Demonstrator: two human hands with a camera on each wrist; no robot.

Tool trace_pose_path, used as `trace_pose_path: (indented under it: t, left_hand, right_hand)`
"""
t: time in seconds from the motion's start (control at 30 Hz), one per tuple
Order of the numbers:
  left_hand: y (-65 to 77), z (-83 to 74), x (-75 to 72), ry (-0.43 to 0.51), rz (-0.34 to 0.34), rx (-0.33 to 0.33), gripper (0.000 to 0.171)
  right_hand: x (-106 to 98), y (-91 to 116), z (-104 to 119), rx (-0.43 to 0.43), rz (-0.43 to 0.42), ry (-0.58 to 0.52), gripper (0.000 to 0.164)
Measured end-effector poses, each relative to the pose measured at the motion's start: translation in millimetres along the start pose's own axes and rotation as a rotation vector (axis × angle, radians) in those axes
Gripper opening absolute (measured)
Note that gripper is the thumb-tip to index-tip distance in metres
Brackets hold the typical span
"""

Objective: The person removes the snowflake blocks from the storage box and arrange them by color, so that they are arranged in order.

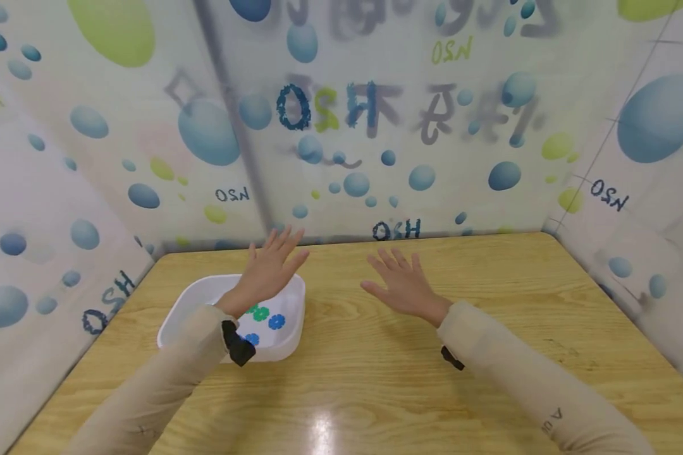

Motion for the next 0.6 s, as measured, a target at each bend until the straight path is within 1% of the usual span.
trace_pose_path:
  t: [0.07,0.13,0.23,0.3,0.4,0.5,0.6]
  left_hand:
    - [6.8,9.6,-8.1,0.023,-0.017,0.001,0.06]
    - [12.9,19.8,-15.6,0.047,-0.05,0.004,0.06]
    - [21.7,34.5,-26.3,0.082,-0.125,0.022,0.059]
    - [27.6,45.1,-31.5,0.105,-0.167,0.021,0.057]
    - [36.7,62.6,-35.9,0.123,-0.192,-0.031,0.056]
    - [46.1,80.0,-36.9,0.135,-0.206,-0.095,0.055]
    - [55.1,96.0,-37.1,0.143,-0.236,-0.122,0.053]
  right_hand:
    - [-1,-2,5,-0.022,0.007,-0.014,0.062]
    - [-2,-4,9,-0.042,0.011,-0.016,0.063]
    - [-4,-7,16,-0.073,0.023,-0.029,0.064]
    - [-5,-11,21,-0.104,0.027,-0.036,0.064]
    - [-6,-18,30,-0.167,0.032,-0.083,0.06]
    - [-7,-28,37,-0.221,0.034,-0.138,0.052]
    - [-7,-39,44,-0.254,0.035,-0.195,0.041]
Point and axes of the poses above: each hand's wrist, its own y-axis away from the middle knuckle, its own x-axis out of the palm, z = x × y, the point moved 4 cm from there along -y, towards the middle knuckle, and after that the axes turned 15 degrees about z, right-handed, at the moved point
